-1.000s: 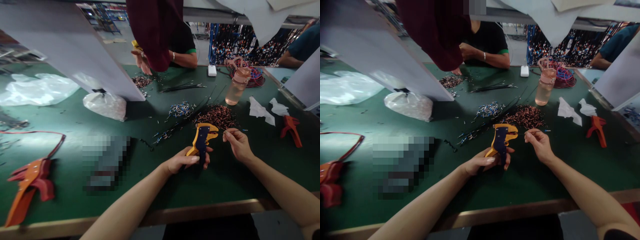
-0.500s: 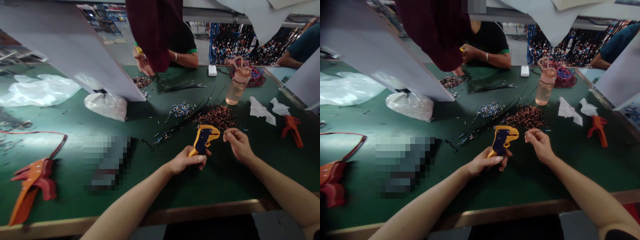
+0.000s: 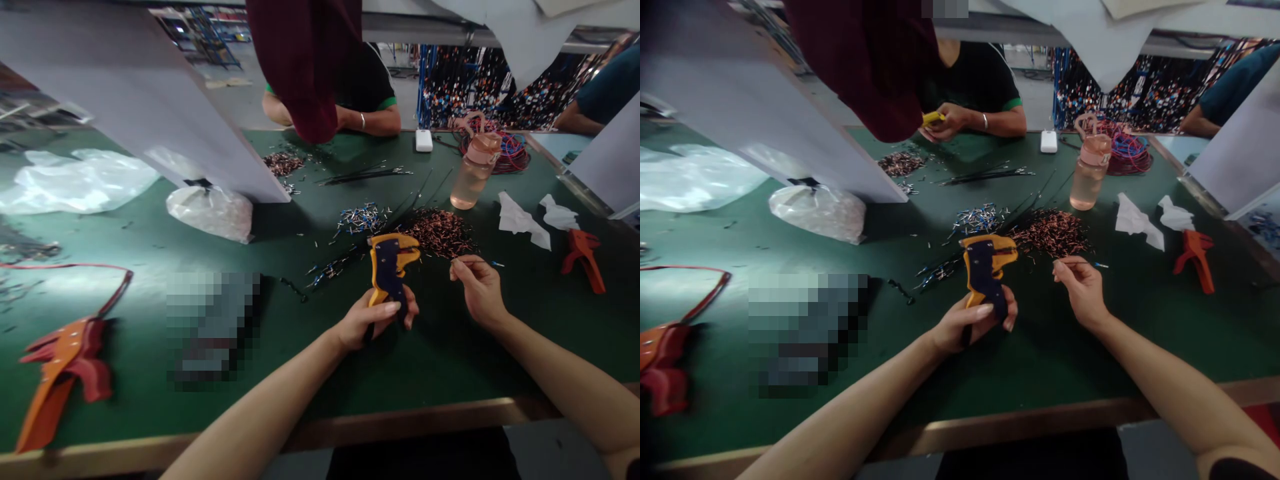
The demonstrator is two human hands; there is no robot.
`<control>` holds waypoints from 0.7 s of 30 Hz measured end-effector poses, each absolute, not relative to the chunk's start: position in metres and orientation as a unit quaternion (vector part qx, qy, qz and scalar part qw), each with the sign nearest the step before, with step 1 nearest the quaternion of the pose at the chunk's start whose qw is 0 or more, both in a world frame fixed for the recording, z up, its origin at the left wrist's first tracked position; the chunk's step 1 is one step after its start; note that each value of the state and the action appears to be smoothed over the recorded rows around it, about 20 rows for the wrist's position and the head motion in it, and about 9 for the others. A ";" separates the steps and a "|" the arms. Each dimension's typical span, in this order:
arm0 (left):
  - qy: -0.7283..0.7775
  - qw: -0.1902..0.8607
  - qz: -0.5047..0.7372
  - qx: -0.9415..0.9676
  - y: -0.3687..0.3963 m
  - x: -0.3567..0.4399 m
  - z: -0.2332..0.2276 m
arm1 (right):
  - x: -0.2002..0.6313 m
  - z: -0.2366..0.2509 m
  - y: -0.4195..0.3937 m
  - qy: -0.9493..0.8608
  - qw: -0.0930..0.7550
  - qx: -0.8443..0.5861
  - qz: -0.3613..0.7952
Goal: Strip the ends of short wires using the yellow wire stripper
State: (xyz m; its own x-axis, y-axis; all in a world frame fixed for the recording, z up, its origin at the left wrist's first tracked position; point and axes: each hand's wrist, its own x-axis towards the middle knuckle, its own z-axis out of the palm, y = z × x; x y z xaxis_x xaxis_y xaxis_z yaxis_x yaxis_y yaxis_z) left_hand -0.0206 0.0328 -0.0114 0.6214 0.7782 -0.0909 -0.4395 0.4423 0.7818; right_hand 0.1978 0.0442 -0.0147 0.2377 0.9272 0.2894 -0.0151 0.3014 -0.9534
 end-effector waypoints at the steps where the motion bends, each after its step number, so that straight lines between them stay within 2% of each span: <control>1: 0.218 0.815 0.390 0.370 0.034 -0.022 -0.011 | 0.198 -0.015 0.043 -0.500 0.634 -0.471 0.355; 6: 0.200 0.809 0.409 0.372 0.037 -0.023 -0.012 | 0.191 -0.013 0.030 -0.603 0.572 -0.504 0.236; 10: 0.190 0.823 0.387 0.370 0.035 -0.022 -0.012 | 0.187 -0.012 0.022 -0.703 0.534 -0.448 0.142; 13: 0.188 0.824 0.386 0.369 0.036 -0.023 -0.011 | 0.187 -0.014 0.024 -0.757 0.502 -0.400 0.122; 15: 0.179 0.825 0.388 0.369 0.037 -0.025 -0.011 | 0.188 -0.015 0.027 -0.783 0.475 -0.369 0.160; 21: 0.154 0.844 0.329 0.394 0.036 -0.027 -0.012 | 0.187 -0.013 0.029 -0.727 0.401 -0.386 0.401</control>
